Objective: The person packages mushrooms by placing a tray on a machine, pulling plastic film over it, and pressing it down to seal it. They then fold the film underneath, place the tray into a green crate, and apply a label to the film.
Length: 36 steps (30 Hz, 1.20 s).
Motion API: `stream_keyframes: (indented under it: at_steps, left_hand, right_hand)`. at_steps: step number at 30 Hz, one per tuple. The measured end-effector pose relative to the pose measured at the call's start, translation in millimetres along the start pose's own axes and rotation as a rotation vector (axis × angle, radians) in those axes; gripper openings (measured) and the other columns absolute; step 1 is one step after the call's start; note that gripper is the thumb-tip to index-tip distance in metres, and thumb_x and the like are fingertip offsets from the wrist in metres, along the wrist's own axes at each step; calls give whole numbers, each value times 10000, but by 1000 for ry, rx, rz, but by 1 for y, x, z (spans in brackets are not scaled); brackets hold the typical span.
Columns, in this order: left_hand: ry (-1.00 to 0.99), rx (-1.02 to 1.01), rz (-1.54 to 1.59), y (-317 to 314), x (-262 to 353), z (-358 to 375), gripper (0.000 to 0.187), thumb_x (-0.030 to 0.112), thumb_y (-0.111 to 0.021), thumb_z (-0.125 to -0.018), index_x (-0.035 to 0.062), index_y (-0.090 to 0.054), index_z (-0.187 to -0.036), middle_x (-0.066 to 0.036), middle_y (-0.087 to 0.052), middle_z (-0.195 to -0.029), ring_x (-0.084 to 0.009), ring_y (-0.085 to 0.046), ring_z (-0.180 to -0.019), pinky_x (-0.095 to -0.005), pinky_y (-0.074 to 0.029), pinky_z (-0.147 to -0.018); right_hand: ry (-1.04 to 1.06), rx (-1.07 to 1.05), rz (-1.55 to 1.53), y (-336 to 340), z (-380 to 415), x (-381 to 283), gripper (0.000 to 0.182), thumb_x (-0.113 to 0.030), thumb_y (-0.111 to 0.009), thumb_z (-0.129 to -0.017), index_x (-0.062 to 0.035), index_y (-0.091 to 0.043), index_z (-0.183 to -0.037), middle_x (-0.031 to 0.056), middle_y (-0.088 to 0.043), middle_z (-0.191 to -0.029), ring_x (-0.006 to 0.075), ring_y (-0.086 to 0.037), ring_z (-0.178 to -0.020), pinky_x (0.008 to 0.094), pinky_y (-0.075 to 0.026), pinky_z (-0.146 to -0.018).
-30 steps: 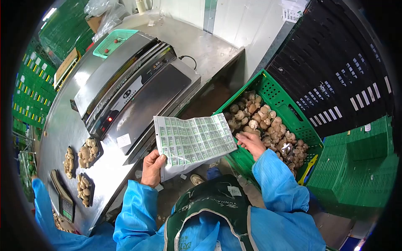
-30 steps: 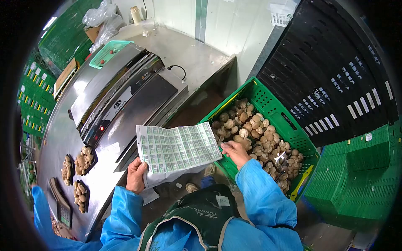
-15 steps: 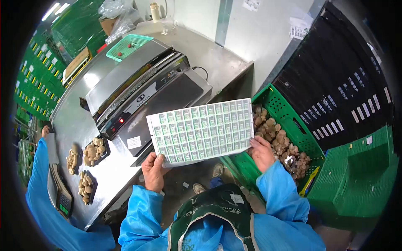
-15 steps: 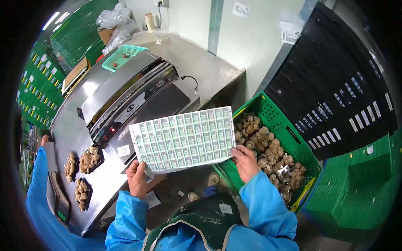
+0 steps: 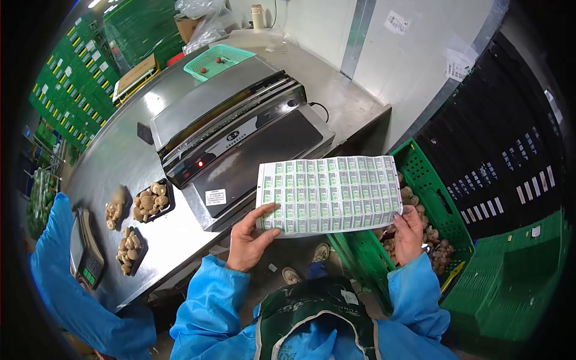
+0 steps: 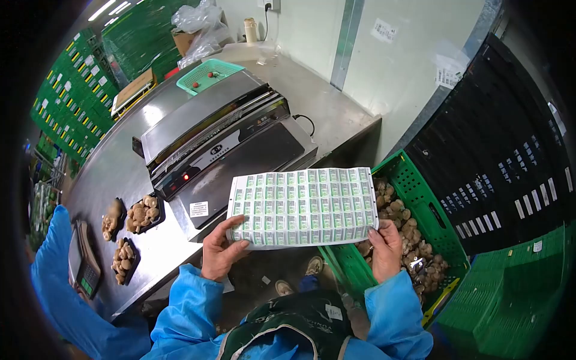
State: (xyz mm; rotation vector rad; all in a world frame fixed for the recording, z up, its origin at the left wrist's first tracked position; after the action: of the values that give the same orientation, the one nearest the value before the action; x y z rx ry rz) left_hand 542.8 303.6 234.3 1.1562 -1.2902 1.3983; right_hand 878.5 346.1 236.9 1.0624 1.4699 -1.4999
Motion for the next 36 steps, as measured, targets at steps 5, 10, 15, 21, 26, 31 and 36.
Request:
stream_keyframes:
  at_steps: [5,10,15,21,26,31,36]
  left_hand:
    - [-173,41,-342,13,18,-9,358,45,-720,-737,12,-600,-1072,-68,-616,-1011,-118,-574,-896,-248,-453,-795]
    - [-353,40,-639,6,50,-9,199,96,-760,-657,82,-677,-837,-91,-637,-865,-226,-585,-785,-331,-446,-709]
    - [-589,44,-662,-1,77,-8,158,67,-750,-682,63,-668,-817,-54,-641,-823,-173,-575,-734,-288,-452,-670]
    - [-114,136,45,11,33,-12,101,38,-726,-738,7,-661,-808,-24,-637,-742,-62,-551,-637,-191,-432,-578]
    - [-67,103,-14,-13,30,-12,114,44,-712,-748,-10,-649,-826,-28,-641,-729,-70,-564,-643,-208,-453,-602]
    - [-67,-107,-109,-62,34,-9,113,47,-694,-769,-8,-660,-861,-18,-647,-740,-49,-554,-679,-199,-452,-618]
    - [-48,-106,-50,-69,40,-3,134,112,-643,-836,-13,-657,-883,19,-592,-694,-32,-490,-633,-192,-402,-563]
  right_hand:
    - [-42,-17,-4,5,5,3,119,40,-547,-830,-17,-525,-932,66,-615,-912,119,-566,-843,264,-425,-800]
    - [30,-58,224,-24,10,-40,361,58,-526,-802,16,-445,-1151,83,-575,-1006,125,-542,-907,272,-415,-843]
    - [110,-389,1016,-34,0,-46,274,56,-625,-721,-12,-610,-986,93,-557,-935,179,-524,-863,286,-412,-768]
    - [202,-361,803,-34,3,-57,114,22,-647,-724,4,-606,-829,80,-570,-877,152,-527,-873,268,-402,-750]
    - [-203,-366,764,-9,-3,-38,182,-79,-620,-792,45,-580,-919,97,-593,-965,147,-533,-892,285,-421,-797]
    - [249,-705,1035,-117,-1,-73,641,-255,-726,-706,6,-464,-1230,193,-508,-1211,337,-460,-1151,404,-352,-956]
    - [-121,-936,1046,-151,5,-26,364,-192,-670,-762,0,-566,-1053,169,-584,-1022,294,-580,-897,363,-445,-741]
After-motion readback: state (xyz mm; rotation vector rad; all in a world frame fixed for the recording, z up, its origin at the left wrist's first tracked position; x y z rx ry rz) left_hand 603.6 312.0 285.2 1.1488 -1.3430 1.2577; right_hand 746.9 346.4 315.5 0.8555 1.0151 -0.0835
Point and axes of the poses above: each hand's wrist, its own z-axis away from the middle knuckle, its own y-axis out of the back of the hand, x = y × z, the point moved 7 cm from there along -z, towards the middle knuckle
